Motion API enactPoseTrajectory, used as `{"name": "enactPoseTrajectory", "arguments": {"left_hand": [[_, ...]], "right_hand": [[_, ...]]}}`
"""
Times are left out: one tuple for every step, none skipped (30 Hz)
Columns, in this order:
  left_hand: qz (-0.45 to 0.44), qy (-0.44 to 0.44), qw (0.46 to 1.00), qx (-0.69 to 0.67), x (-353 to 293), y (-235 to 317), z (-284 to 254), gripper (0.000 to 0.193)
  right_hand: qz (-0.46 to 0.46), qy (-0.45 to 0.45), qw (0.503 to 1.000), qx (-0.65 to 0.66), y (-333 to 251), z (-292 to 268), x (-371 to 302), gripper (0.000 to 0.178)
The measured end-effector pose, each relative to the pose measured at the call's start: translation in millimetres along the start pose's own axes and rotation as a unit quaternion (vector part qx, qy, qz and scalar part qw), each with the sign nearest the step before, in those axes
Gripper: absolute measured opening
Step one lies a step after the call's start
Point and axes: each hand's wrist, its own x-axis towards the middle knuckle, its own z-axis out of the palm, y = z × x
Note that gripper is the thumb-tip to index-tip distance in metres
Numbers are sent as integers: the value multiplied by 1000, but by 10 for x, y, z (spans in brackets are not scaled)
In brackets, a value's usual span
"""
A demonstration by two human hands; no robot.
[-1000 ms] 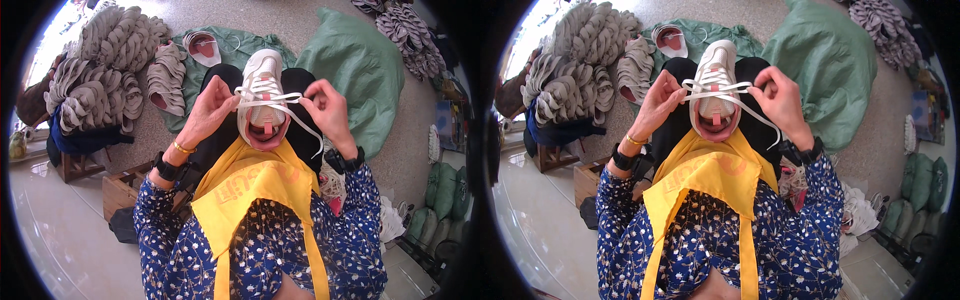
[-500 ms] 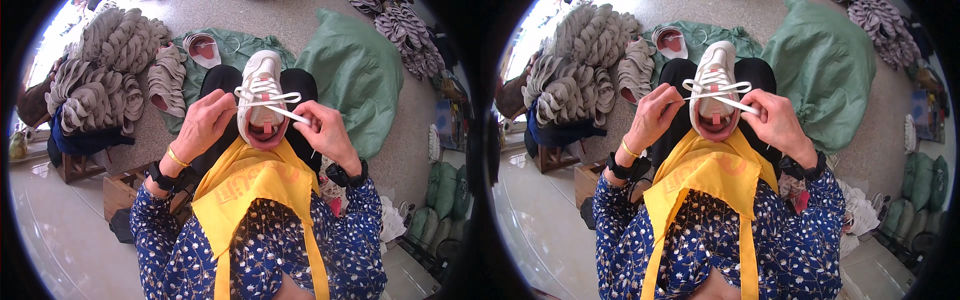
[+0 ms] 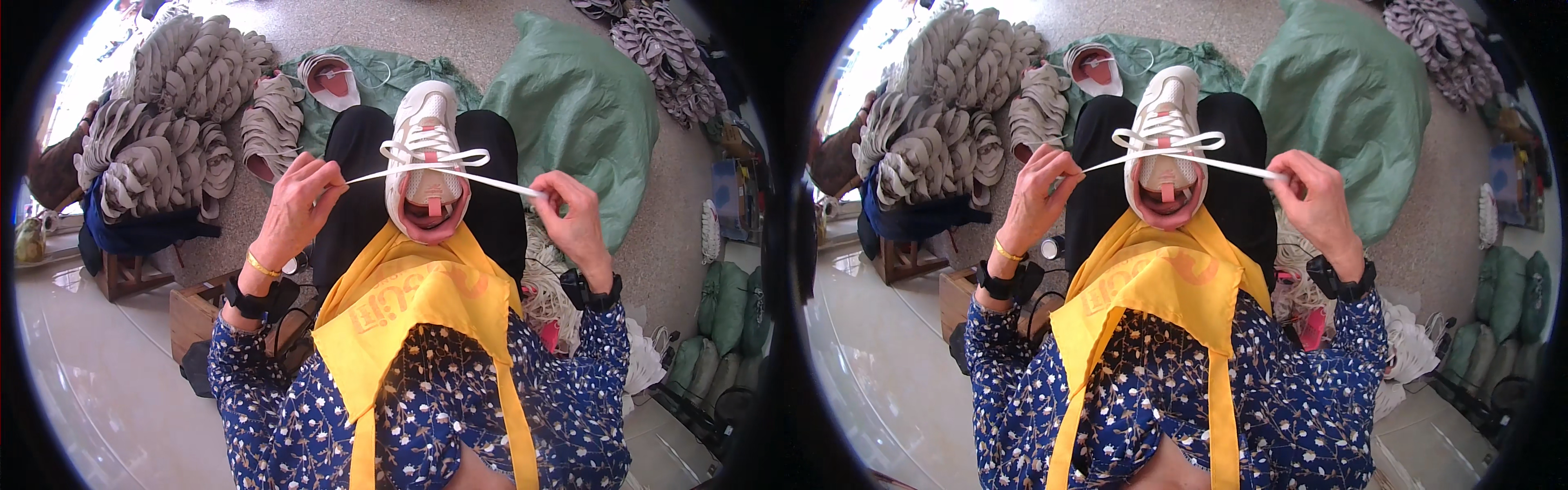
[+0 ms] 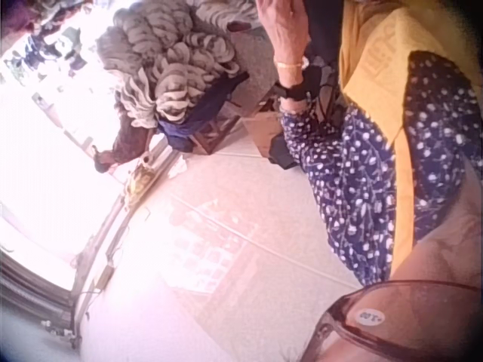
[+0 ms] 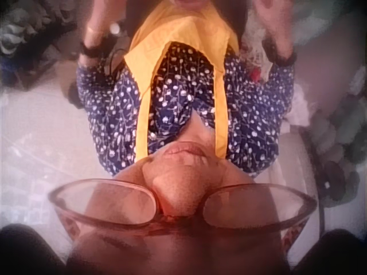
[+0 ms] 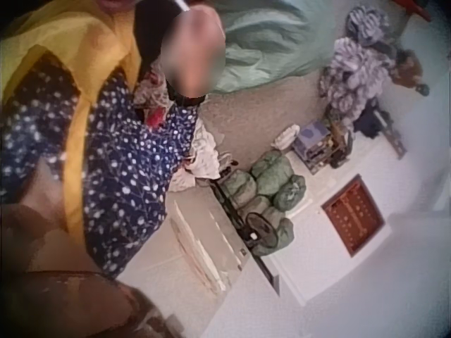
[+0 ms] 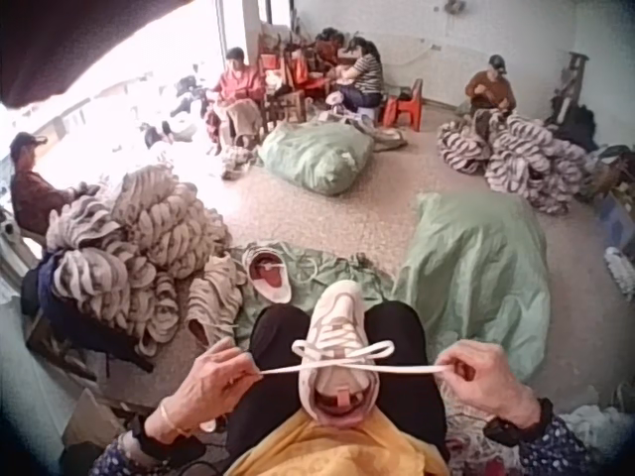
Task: The person sits on the floor and threads a white shoelace through the eyelets of a white sneaker. They repeatedly pull the laces to tighten them and adjust the fit, working on a single shoe throughout the clip.
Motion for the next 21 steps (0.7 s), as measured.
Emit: {"name": "enactPoseTrajectory", "arguments": {"left_hand": [[-6,-5,1000,2,-33,-19,-7,11],[-13,-10,1000,5,-72,-38,-18,11],[-20,-15,1000,9,-110,-57,-37,11],[-28,-10,1000,10,-150,-75,-66,11],[-35,-6,999,10,-189,-99,-92,11],[-42,-1,999,9,-231,-125,-120,11],[-61,-2,998,4,-276,-151,-150,12],[-81,-3,997,0,-328,-178,-185,12],[-101,-3,995,-4,-378,-213,-221,13],[-111,-4,994,7,-431,-265,-254,12],[-126,-10,992,9,-481,-313,-288,12],[-142,-15,990,10,-530,-357,-322,11],[-157,-21,987,12,-566,-388,-353,11],[-149,-15,989,16,-583,-402,-377,12],[-158,-18,987,19,-592,-403,-405,12],[-168,-20,985,23,-592,-394,-447,12],[-177,-23,984,25,-580,-382,-482,12],[-169,-31,984,35,-559,-369,-510,12],[-162,-39,985,44,-530,-357,-537,12],[-155,-48,985,54,-501,-334,-566,12],[-138,-45,987,61,-470,-315,-586,12]], "right_hand": [[-17,38,999,-4,47,10,-28,11],[-30,49,998,-8,85,4,-40,11],[-43,61,997,-11,122,-8,-52,10],[-55,72,996,-15,159,-22,-64,10],[-37,66,997,-20,193,-44,-85,10],[-19,60,998,-26,228,-68,-108,10],[-1,54,998,-32,267,-93,-130,10],[9,48,999,-19,320,-114,-149,11],[18,43,999,-7,382,-132,-171,12],[28,37,999,6,434,-145,-189,13],[38,35,999,8,471,-157,-203,15],[47,34,998,11,503,-167,-214,16],[56,33,998,13,534,-176,-224,17],[67,28,997,21,574,-181,-232,18],[77,23,996,30,616,-186,-237,18],[87,19,995,38,641,-188,-237,19],[97,16,994,43,644,-192,-233,18],[108,14,993,47,643,-197,-230,18],[119,11,992,52,646,-202,-227,17],[124,-7,992,36,665,-218,-222,16],[129,-26,991,20,694,-241,-216,15]]}}
